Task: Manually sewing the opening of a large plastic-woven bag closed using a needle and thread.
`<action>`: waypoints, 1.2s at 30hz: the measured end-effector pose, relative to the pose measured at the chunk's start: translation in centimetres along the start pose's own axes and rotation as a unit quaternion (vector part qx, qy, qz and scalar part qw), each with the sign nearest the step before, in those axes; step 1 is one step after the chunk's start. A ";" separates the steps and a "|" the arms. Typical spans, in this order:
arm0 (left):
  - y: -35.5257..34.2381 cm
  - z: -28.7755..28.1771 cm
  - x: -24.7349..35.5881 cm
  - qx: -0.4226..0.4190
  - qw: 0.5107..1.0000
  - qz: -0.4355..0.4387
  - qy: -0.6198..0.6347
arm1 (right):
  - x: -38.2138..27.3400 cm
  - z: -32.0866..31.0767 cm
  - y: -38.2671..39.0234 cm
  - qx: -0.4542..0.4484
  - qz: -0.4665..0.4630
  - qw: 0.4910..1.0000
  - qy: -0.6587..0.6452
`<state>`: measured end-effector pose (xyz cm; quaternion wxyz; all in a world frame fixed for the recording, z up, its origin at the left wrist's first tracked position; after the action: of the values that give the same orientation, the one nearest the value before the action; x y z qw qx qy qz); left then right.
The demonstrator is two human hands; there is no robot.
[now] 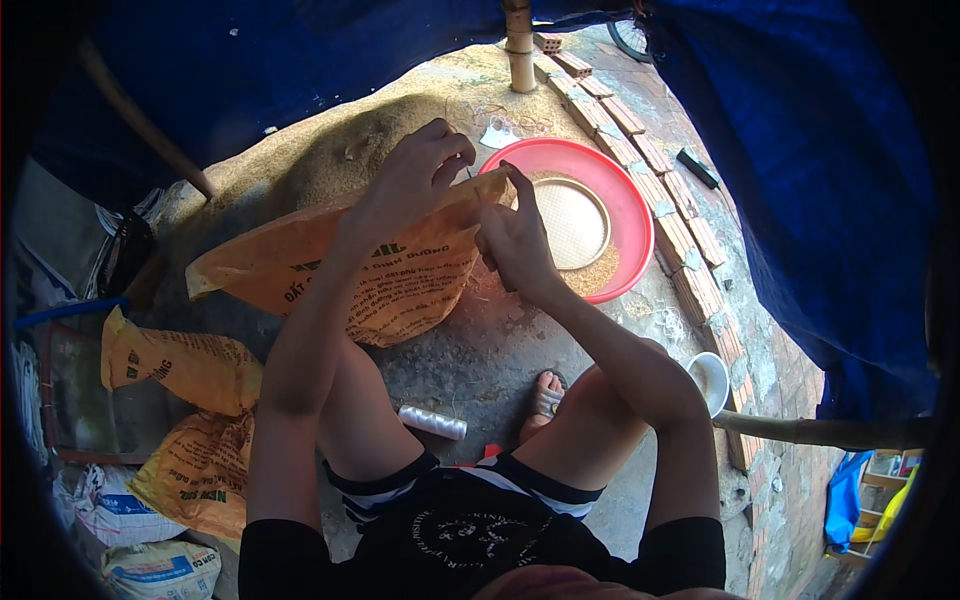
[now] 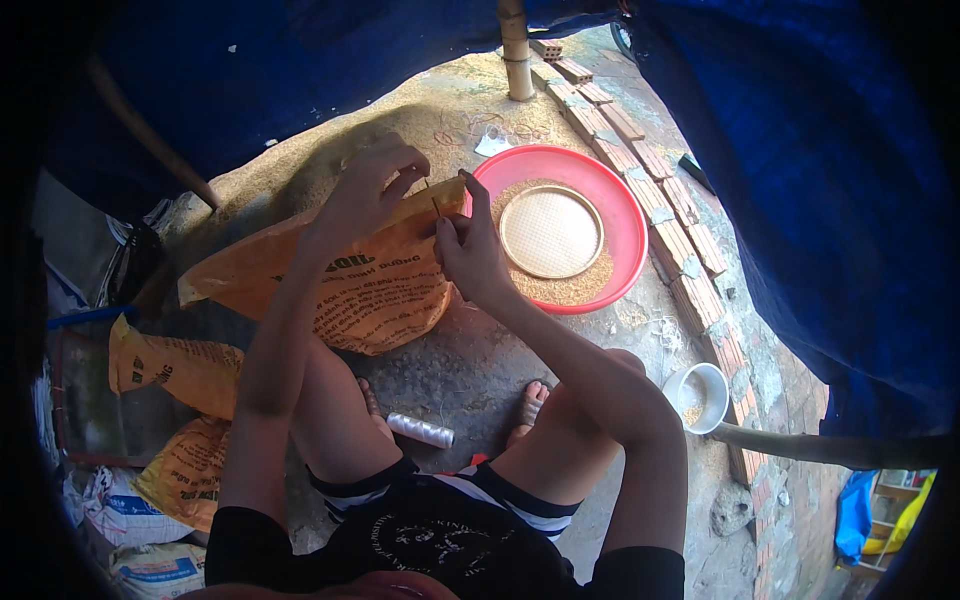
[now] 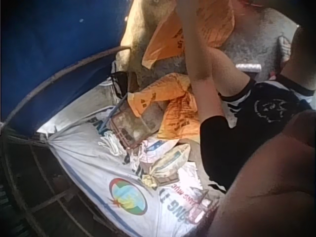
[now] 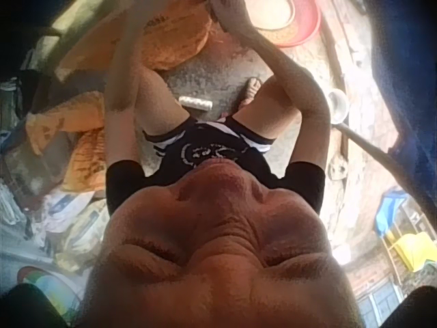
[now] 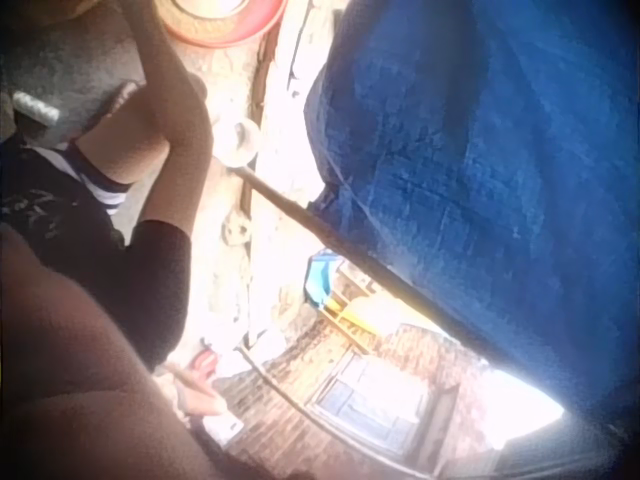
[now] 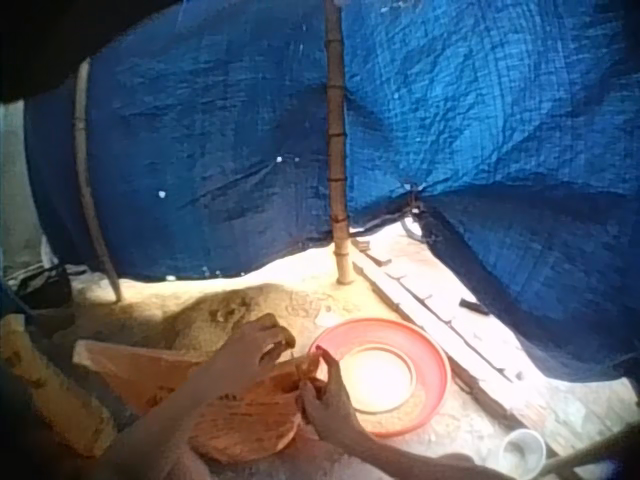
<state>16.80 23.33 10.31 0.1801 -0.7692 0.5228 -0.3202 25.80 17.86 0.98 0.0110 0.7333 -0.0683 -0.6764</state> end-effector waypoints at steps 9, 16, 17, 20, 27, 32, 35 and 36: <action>-0.5 -0.2 0.2 0.001 0.999 0.032 -0.034 | -2.5 -0.8 0.7 0.008 -0.165 0.975 0.149; 0.1 0.7 -2.4 -0.026 0.999 -0.024 -0.006 | -2.4 -0.6 0.6 -0.009 -0.190 0.963 0.190; 0.5 1.0 -3.4 -0.034 0.998 -0.058 0.012 | -2.3 -0.5 0.5 -0.009 -0.191 0.963 0.190; 1.4 2.0 -5.1 -0.079 0.979 -0.175 0.060 | -3.0 -0.2 1.5 0.015 -0.264 0.940 0.214; 2.6 0.2 -4.7 -0.049 0.953 -0.285 0.090 | -2.0 -0.5 1.2 0.046 -0.185 0.975 0.117; 3.7 -0.3 -6.4 0.022 0.928 -0.296 0.227 | -1.2 -0.1 0.7 0.013 -0.137 0.990 0.025; 3.9 -0.1 -6.4 0.094 0.833 -0.375 0.396 | -0.2 0.0 0.3 -0.017 -0.073 0.996 -0.047; 3.9 -0.2 -6.5 0.095 0.833 -0.375 0.396 | -0.2 -0.1 0.2 -0.014 -0.065 0.995 -0.076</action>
<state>12.35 27.83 6.11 -0.1045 -0.6928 0.1876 -0.6884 25.83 17.67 1.23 -0.0276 0.6822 -0.0118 -0.7305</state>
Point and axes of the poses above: each hand's wrist, its own y-axis away from the middle knuckle, its own z-axis out of the palm, x = y × z, the point moved 9 cm from there along -y, towards the middle knuckle, and after that the axes turned 9 degrees about z, right-handed, at the moved point
